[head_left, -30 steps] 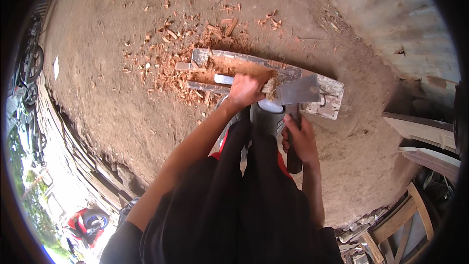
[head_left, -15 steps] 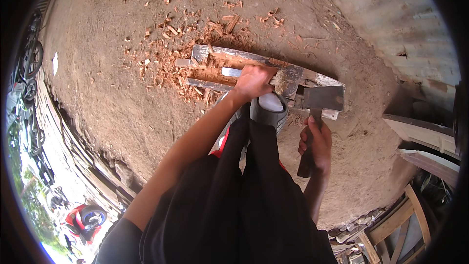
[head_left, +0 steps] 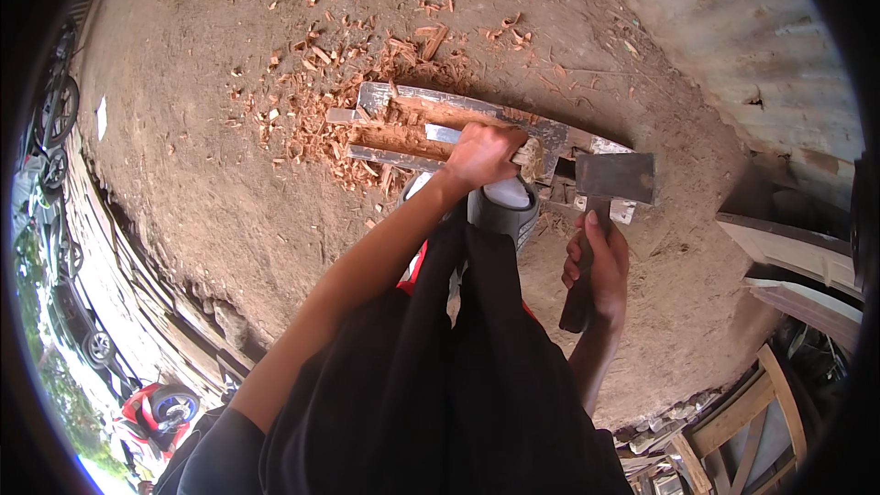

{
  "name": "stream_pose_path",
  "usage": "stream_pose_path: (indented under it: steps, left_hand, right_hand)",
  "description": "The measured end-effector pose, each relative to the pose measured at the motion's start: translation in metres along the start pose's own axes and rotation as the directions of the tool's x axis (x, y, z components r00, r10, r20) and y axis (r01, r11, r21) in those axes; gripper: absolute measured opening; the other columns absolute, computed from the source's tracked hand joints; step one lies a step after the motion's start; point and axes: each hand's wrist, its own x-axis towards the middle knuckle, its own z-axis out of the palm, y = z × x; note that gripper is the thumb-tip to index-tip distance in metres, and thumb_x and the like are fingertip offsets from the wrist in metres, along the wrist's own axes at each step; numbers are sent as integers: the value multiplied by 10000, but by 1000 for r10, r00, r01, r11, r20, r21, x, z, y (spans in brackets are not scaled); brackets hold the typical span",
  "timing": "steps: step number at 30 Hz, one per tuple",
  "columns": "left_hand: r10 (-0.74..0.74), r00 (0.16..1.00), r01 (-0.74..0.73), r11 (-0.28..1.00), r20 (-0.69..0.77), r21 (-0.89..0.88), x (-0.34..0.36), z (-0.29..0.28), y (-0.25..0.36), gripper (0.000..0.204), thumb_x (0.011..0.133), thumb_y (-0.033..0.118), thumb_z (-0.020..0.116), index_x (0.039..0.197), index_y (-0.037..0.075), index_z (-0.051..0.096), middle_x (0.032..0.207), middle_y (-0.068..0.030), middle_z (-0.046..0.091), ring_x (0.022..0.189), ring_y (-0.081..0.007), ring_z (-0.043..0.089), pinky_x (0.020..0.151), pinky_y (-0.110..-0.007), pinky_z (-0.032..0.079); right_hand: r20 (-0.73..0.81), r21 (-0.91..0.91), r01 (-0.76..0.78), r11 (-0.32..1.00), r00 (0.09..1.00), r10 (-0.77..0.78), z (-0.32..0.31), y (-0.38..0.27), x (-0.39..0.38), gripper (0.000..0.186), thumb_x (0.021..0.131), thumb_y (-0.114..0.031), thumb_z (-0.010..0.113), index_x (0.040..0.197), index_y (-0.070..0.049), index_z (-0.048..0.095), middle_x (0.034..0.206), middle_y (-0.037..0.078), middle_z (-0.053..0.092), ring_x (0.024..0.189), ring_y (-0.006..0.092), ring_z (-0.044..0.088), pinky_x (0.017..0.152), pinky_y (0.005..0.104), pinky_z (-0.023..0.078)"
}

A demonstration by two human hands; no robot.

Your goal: The person uses a machete to repeatedly strike and shape a small piece of wood clamped in a wooden vise. Wood shavings accumulate on the ground as the person continues to carve the wood.

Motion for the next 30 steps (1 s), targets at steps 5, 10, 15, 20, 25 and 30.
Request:
stream_pose_path:
  steps: [5,10,15,20,25,30]
  left_hand:
    - [-29,997,28,999,-68,-16,-4,-11,1,285,664,147,700,939,84,663,776,-167,697,771,-372,709,650,-495,538]
    - [-75,995,74,997,-66,-18,-8,-14,0,420,667,170,714,1083,105,714,812,-170,716,774,-370,708,647,-491,536]
    - [-90,990,86,995,-113,-41,-14,-19,-3,424,674,180,713,1094,125,715,823,-150,723,767,-363,707,642,-498,529]
    - [-94,990,95,996,-104,-2,-7,-15,-7,282,669,174,708,937,108,649,752,-135,686,736,-364,694,623,-493,522]
    - [-116,979,116,993,-165,-14,-18,-17,-10,259,665,175,710,894,105,612,728,-135,672,712,-370,688,610,-499,517]
    - [-127,983,134,990,-131,45,-11,-16,-10,258,665,176,714,892,103,615,713,-138,672,694,-369,689,602,-500,517]
  right_hand:
    - [-33,-3,55,998,998,-55,9,2,0,384,1069,-442,559,1113,-60,539,688,12,474,475,110,461,430,278,377]
    - [18,-71,66,995,998,-65,30,11,13,364,1066,-418,576,1119,-59,546,698,14,494,495,110,485,441,281,400]
    - [152,-93,8,996,988,6,32,14,28,337,1072,-386,575,1089,-51,542,703,12,501,506,111,502,449,284,420]
    - [89,-110,221,969,973,-212,43,39,27,317,1070,-351,575,1063,-37,534,698,29,519,473,124,503,425,309,429]
    - [149,-182,116,976,985,-89,32,12,16,304,1068,-339,579,1036,-42,524,675,28,510,469,126,507,424,303,427]
    - [144,-156,227,961,968,-205,43,35,28,301,1072,-336,571,1036,-39,531,672,29,522,473,124,525,427,295,442]
